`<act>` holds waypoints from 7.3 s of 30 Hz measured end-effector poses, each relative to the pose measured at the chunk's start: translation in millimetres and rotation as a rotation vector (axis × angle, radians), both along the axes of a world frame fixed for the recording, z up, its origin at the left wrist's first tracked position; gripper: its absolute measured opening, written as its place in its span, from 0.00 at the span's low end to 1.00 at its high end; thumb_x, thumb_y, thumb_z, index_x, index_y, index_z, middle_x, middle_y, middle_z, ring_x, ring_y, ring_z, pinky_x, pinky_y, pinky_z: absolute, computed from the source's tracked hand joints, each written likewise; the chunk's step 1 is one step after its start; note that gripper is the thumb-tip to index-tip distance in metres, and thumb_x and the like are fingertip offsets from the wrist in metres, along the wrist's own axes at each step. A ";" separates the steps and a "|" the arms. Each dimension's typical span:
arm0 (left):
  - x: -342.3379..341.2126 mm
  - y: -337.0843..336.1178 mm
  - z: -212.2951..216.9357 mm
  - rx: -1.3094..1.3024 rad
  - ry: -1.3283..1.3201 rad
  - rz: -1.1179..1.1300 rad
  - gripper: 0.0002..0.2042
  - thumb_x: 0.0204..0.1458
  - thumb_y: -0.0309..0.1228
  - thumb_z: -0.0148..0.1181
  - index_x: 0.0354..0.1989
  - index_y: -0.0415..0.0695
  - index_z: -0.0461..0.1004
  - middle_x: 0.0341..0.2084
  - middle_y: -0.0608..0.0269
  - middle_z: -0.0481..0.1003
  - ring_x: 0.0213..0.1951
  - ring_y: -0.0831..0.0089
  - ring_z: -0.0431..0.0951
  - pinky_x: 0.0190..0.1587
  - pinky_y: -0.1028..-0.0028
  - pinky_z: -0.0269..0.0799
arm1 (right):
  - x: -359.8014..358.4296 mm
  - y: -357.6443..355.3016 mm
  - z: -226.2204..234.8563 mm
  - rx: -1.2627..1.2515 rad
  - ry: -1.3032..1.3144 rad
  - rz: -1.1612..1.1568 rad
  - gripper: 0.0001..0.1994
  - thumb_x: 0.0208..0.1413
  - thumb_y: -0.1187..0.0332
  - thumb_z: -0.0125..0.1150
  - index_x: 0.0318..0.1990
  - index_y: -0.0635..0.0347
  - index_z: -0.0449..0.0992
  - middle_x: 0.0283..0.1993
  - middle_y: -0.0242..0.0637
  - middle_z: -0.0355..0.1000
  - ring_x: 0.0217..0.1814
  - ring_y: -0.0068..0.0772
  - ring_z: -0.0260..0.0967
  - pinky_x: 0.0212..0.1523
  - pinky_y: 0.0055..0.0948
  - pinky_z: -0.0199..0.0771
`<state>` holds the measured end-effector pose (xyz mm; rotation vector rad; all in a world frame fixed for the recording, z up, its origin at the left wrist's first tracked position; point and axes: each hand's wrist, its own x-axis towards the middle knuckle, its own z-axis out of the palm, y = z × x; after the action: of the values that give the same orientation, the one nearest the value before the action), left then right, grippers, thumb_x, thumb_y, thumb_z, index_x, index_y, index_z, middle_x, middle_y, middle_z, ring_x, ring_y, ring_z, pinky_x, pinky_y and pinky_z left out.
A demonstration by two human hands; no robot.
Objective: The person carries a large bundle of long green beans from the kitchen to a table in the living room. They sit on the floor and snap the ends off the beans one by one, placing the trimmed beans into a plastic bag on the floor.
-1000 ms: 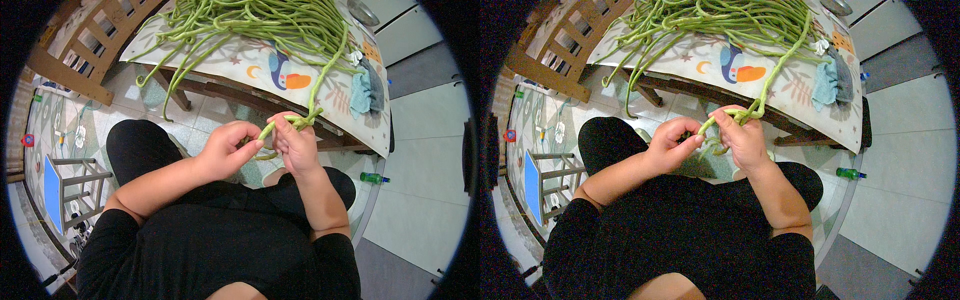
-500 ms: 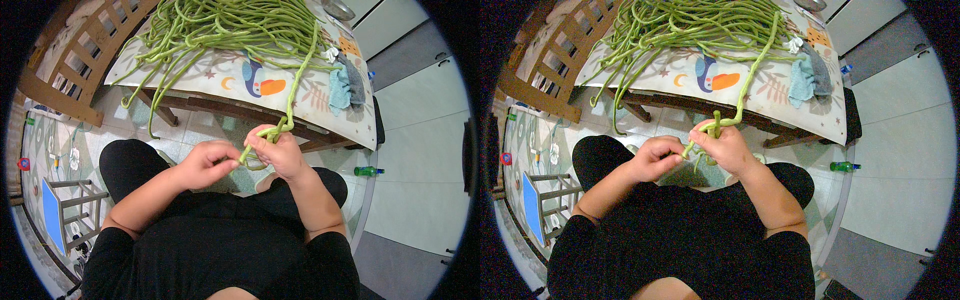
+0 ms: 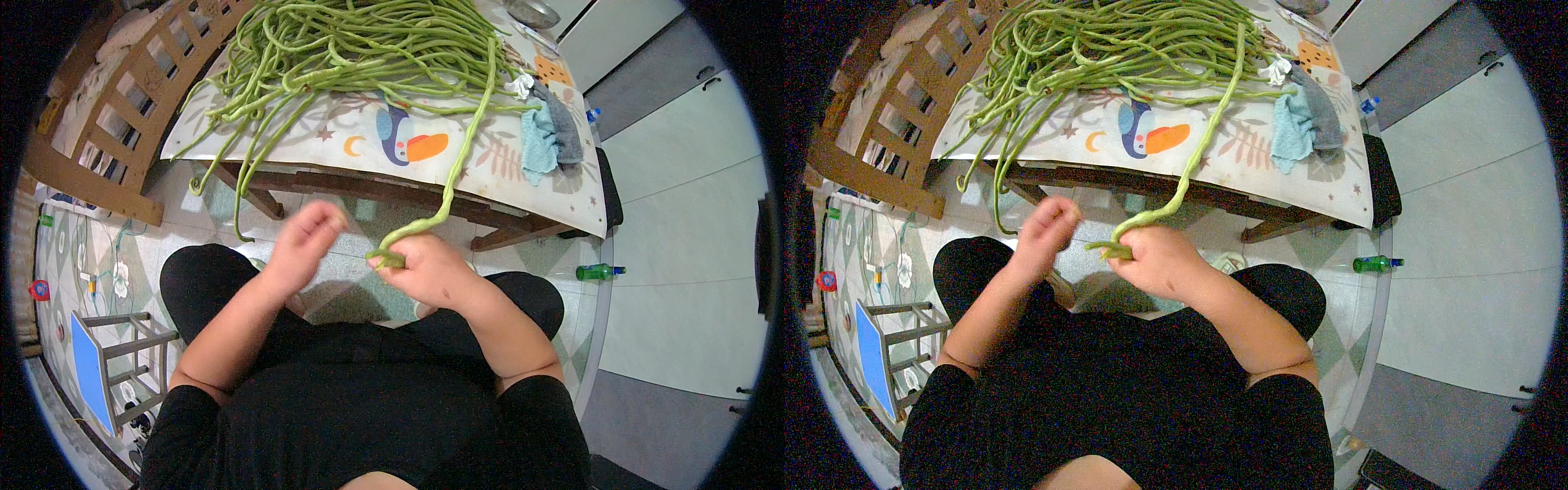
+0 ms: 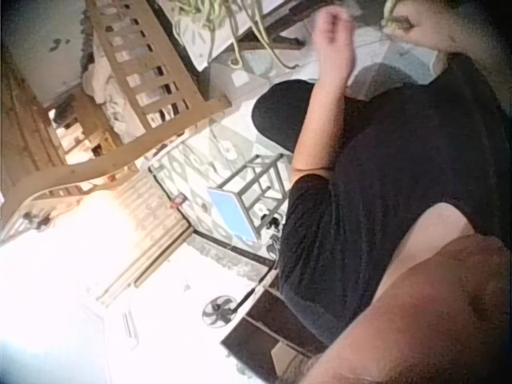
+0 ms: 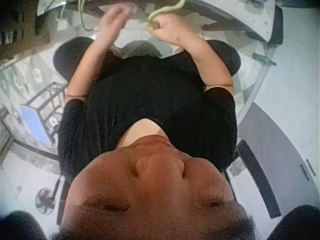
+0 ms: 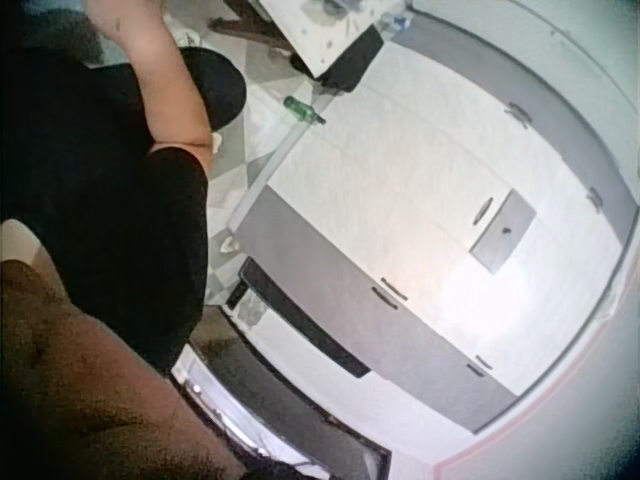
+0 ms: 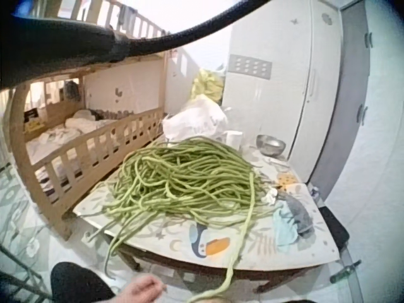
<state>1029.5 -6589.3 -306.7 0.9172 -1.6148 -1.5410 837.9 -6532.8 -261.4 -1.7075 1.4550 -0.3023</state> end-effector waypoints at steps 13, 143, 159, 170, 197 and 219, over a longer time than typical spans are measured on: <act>-59.5 -13.2 11.4 0.644 -0.003 -0.303 0.12 0.51 0.38 0.50 0.38 0.44 0.69 0.17 0.76 0.61 0.18 0.87 0.56 0.19 0.84 0.51 | 24.9 7.9 -37.8 -0.139 0.197 0.475 0.13 0.45 0.58 0.52 0.30 0.59 0.70 0.31 0.41 0.68 0.35 0.42 0.67 0.37 0.36 0.67; -87.3 -27.8 74.7 0.345 0.310 -0.153 0.06 0.50 0.30 0.50 0.25 0.42 0.65 0.13 0.73 0.59 0.12 0.86 0.50 0.15 0.84 0.44 | -63.8 -0.8 13.3 0.185 -1.097 -0.334 0.07 0.47 0.70 0.54 0.22 0.62 0.66 0.17 0.32 0.64 0.10 0.15 0.52 0.11 0.14 0.55; -57.0 -29.4 68.9 1.032 0.289 -0.813 0.10 0.49 0.33 0.47 0.18 0.44 0.62 0.10 0.76 0.52 0.11 0.86 0.48 0.12 0.84 0.40 | -80.3 2.3 12.1 0.318 -1.039 -0.118 0.09 0.45 0.68 0.54 0.18 0.59 0.66 0.14 0.30 0.62 0.09 0.14 0.51 0.09 0.14 0.51; -51.8 -23.8 48.7 0.403 0.124 -0.332 0.08 0.51 0.31 0.47 0.31 0.41 0.70 0.22 0.67 0.70 0.17 0.85 0.62 0.16 0.88 0.51 | -99.5 -14.3 -1.9 0.140 -1.628 -0.262 0.12 0.54 0.62 0.44 0.22 0.58 0.62 0.13 0.26 0.51 0.11 0.20 0.48 0.11 0.20 0.55; -31.9 -11.2 -19.7 0.852 0.369 -0.502 0.12 0.52 0.30 0.46 0.41 0.35 0.67 0.21 0.68 0.66 0.15 0.86 0.56 0.14 0.87 0.46 | -138.4 -26.4 -16.9 0.133 -1.900 -0.521 0.11 0.55 0.65 0.42 0.23 0.56 0.61 0.15 0.24 0.48 0.16 0.17 0.44 0.16 0.17 0.47; -35.4 -6.0 -19.4 0.865 0.263 -0.246 0.06 0.48 0.24 0.47 0.35 0.44 0.66 0.17 0.71 0.60 0.15 0.85 0.52 0.15 0.85 0.44 | -127.3 -22.4 -10.5 -0.075 -1.655 -0.672 0.11 0.53 0.60 0.46 0.22 0.52 0.65 0.15 0.23 0.52 0.16 0.20 0.48 0.20 0.22 0.51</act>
<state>994.1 -6595.4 -326.1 0.8926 -0.8658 -2.4899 710.6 -6555.2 -271.9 -0.4217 0.5819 -1.6313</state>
